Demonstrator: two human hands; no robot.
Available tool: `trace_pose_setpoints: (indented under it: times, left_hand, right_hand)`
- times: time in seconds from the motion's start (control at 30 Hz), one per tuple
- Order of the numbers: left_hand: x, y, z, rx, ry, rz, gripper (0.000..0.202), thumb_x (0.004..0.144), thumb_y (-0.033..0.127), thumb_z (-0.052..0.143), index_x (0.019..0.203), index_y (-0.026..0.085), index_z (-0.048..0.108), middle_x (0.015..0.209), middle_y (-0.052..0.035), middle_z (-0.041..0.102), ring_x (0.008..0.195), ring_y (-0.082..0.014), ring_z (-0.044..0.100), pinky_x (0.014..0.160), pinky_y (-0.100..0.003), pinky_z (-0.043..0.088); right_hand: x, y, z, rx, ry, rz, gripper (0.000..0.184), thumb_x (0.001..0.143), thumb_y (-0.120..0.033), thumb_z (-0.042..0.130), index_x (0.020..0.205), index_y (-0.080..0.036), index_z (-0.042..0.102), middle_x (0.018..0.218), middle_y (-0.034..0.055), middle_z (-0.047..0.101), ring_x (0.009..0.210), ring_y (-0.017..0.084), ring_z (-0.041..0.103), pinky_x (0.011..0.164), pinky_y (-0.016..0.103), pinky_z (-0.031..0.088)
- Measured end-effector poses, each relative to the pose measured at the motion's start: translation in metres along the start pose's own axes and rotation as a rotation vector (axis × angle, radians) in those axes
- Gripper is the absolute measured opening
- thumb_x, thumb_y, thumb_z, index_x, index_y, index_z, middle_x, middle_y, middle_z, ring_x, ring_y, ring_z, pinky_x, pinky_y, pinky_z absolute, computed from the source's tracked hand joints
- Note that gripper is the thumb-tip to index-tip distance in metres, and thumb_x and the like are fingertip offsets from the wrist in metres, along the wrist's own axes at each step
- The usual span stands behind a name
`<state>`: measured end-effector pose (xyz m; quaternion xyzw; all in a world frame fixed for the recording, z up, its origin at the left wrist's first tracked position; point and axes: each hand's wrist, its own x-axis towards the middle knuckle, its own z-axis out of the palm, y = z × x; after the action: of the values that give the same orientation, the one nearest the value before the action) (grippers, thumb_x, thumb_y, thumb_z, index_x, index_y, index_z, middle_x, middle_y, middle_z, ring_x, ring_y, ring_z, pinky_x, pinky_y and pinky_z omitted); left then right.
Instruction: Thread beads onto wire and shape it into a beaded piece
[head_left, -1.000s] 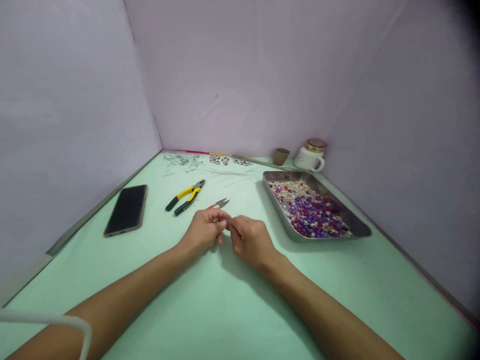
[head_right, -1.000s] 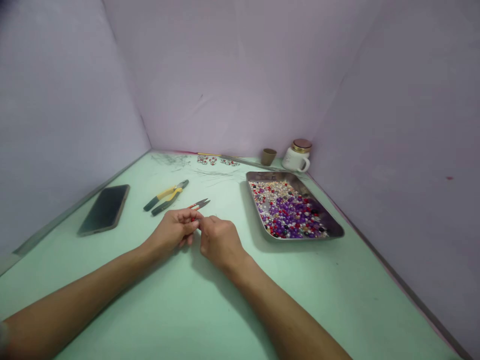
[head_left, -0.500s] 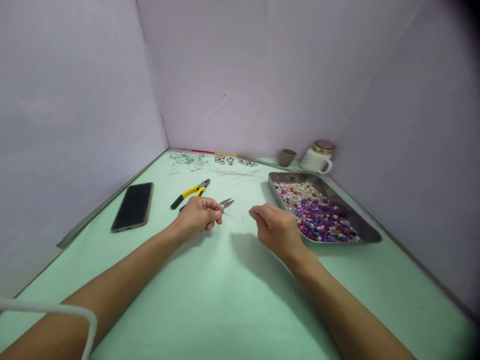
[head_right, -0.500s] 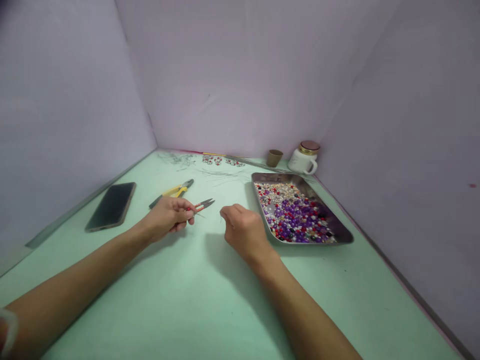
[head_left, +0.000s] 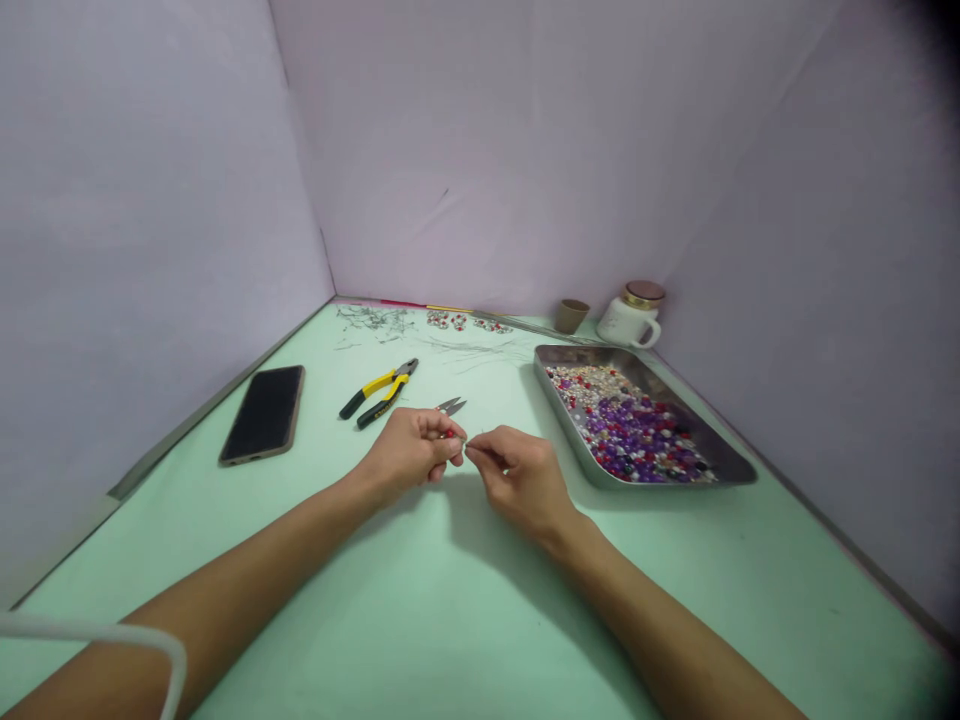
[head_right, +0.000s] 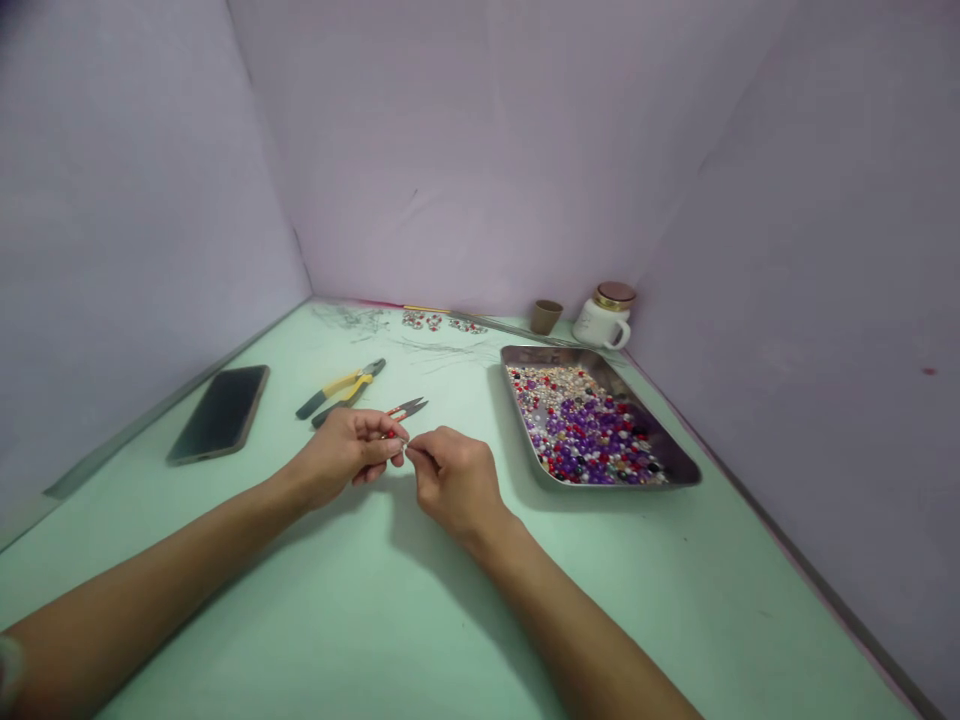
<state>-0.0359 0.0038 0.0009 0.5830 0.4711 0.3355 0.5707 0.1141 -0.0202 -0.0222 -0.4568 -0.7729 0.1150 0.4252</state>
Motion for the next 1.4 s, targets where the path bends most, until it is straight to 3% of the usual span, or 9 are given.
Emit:
trace_pose_setpoints:
  times: [0.27,0.47,0.57,0.67,0.73,0.8,1.07,1.23,1.4]
  left_hand:
    - [-0.006,0.009,-0.006,0.27,-0.031,0.098,0.007,0.063,0.015,0.049,0.062,0.014,0.056,0.048,0.0043,0.049,0.038,-0.0048,0.04,0.039,-0.018,0.031]
    - [-0.011,0.006,-0.011,0.551,-0.209,0.189,0.012,0.056,0.01,0.044,0.048,0.015,0.052,0.042,0.0059,0.037,0.041,-0.0058,0.032,0.039,-0.019,0.023]
    - [-0.009,0.0,-0.011,0.529,-0.323,0.198,0.013,0.054,0.008,0.046,0.047,0.015,0.053,0.041,0.0054,0.041,0.042,-0.0066,0.035,0.039,-0.02,0.024]
    - [-0.003,-0.004,-0.01,0.186,-0.296,0.058,0.005,0.059,0.012,0.052,0.059,0.015,0.057,0.049,0.0034,0.052,0.039,-0.0061,0.04,0.037,-0.019,0.028]
    - [0.001,-0.005,-0.008,-0.081,-0.177,-0.011,0.006,0.064,0.018,0.056,0.068,0.014,0.057,0.058,0.0005,0.058,0.039,-0.0054,0.043,0.036,-0.018,0.031]
    - [0.003,-0.006,-0.006,-0.223,-0.082,-0.024,0.011,0.066,0.021,0.059,0.073,0.013,0.055,0.064,-0.0015,0.059,0.041,-0.0052,0.047,0.038,-0.017,0.035]
    - [0.001,-0.008,0.003,-0.237,-0.069,-0.015,0.013,0.072,0.014,0.054,0.084,0.008,0.055,0.068,-0.0041,0.06,0.053,-0.0105,0.058,0.054,-0.026,0.05]
    - [-0.003,-0.008,0.009,-0.148,-0.018,0.005,0.032,0.074,0.011,0.051,0.106,0.008,0.046,0.061,-0.002,0.06,0.054,-0.0136,0.06,0.056,-0.031,0.052]
    - [-0.005,-0.004,0.008,-0.142,-0.013,-0.045,0.03,0.075,0.015,0.05,0.105,0.01,0.045,0.065,-0.0041,0.061,0.05,-0.014,0.06,0.048,-0.028,0.051]
  right_hand:
    - [0.0,-0.001,-0.008,-0.138,-0.004,-0.119,0.015,0.074,-0.014,0.049,0.068,-0.016,0.062,0.057,0.0013,0.056,0.05,0.01,0.047,0.049,0.021,0.033]
    - [0.004,-0.005,-0.02,-0.255,-0.305,-0.309,0.019,0.063,-0.005,0.049,0.065,-0.018,0.062,0.056,-0.0006,0.058,0.05,0.01,0.05,0.046,0.02,0.03]
    - [0.005,-0.005,-0.021,-0.139,-0.43,-0.271,0.016,0.066,-0.008,0.052,0.066,-0.019,0.064,0.059,-0.0004,0.062,0.053,0.011,0.054,0.051,0.021,0.036]
    - [0.008,-0.001,-0.017,0.109,-0.234,0.002,0.009,0.071,-0.021,0.056,0.068,-0.018,0.064,0.061,0.0014,0.064,0.054,0.012,0.057,0.053,0.022,0.042]
    - [0.01,0.001,-0.012,0.292,-0.008,0.276,0.015,0.071,-0.03,0.057,0.073,-0.016,0.063,0.06,0.0023,0.063,0.05,0.013,0.057,0.048,0.023,0.045]
    - [0.01,0.002,-0.007,0.425,0.109,0.441,0.02,0.071,-0.032,0.057,0.076,-0.014,0.062,0.059,0.0025,0.062,0.048,0.013,0.057,0.046,0.024,0.046]
    - [-0.002,-0.001,0.006,0.163,0.147,0.105,0.016,0.076,-0.02,0.053,0.085,-0.019,0.065,0.08,0.0049,0.067,0.071,0.016,0.06,0.064,0.027,0.048]
    - [-0.005,0.004,0.01,0.054,0.123,0.136,0.016,0.076,-0.022,0.052,0.085,-0.019,0.065,0.079,0.0052,0.067,0.067,0.015,0.06,0.061,0.026,0.048]
    - [-0.004,0.006,0.006,-0.028,0.117,0.13,0.02,0.077,-0.021,0.05,0.093,-0.019,0.062,0.081,0.0054,0.066,0.065,0.015,0.059,0.061,0.027,0.047]
